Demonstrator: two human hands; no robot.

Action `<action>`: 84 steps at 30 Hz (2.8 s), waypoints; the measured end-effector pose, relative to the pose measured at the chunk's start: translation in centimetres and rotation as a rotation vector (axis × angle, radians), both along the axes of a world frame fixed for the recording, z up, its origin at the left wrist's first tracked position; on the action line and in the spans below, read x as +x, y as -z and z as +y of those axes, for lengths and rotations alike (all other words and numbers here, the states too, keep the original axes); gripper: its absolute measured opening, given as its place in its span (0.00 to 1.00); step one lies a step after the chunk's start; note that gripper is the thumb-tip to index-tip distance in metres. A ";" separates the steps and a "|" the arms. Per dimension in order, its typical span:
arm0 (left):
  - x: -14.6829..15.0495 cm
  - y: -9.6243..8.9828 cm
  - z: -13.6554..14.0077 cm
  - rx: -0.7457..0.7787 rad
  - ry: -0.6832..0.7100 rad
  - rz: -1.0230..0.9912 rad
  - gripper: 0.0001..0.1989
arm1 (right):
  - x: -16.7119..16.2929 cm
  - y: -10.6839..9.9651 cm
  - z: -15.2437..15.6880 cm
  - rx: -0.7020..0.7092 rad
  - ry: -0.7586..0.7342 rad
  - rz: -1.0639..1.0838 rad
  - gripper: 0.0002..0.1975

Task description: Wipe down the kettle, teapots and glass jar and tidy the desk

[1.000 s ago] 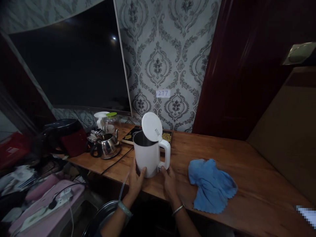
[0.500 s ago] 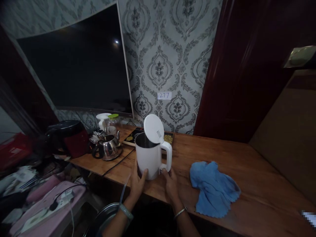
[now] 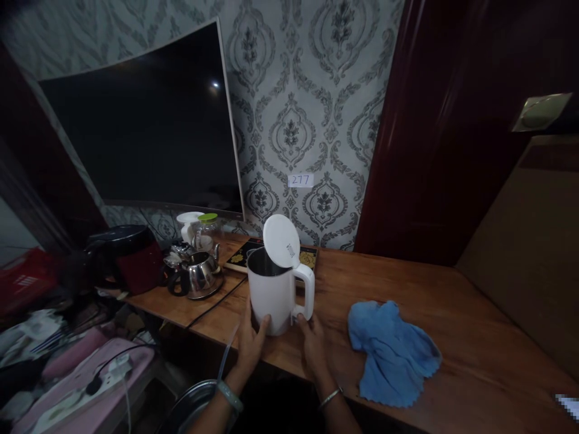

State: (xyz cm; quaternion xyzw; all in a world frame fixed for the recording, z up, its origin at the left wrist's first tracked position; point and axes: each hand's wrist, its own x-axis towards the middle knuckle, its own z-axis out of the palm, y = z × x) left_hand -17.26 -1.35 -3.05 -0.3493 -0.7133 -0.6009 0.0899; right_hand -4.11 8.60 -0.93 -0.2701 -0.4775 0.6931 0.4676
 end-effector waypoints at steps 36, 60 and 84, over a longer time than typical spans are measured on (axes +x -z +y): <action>0.2 -0.3 -0.3 -0.022 0.026 -0.006 0.37 | 0.2 0.4 0.2 0.018 0.021 -0.070 0.28; 0.3 0.2 0.0 -0.007 0.003 -0.015 0.37 | 0.1 1.3 0.4 0.019 0.008 -0.052 0.26; 0.5 -0.1 -0.1 -0.026 0.015 -0.030 0.38 | 0.2 1.4 0.5 0.023 0.021 -0.056 0.27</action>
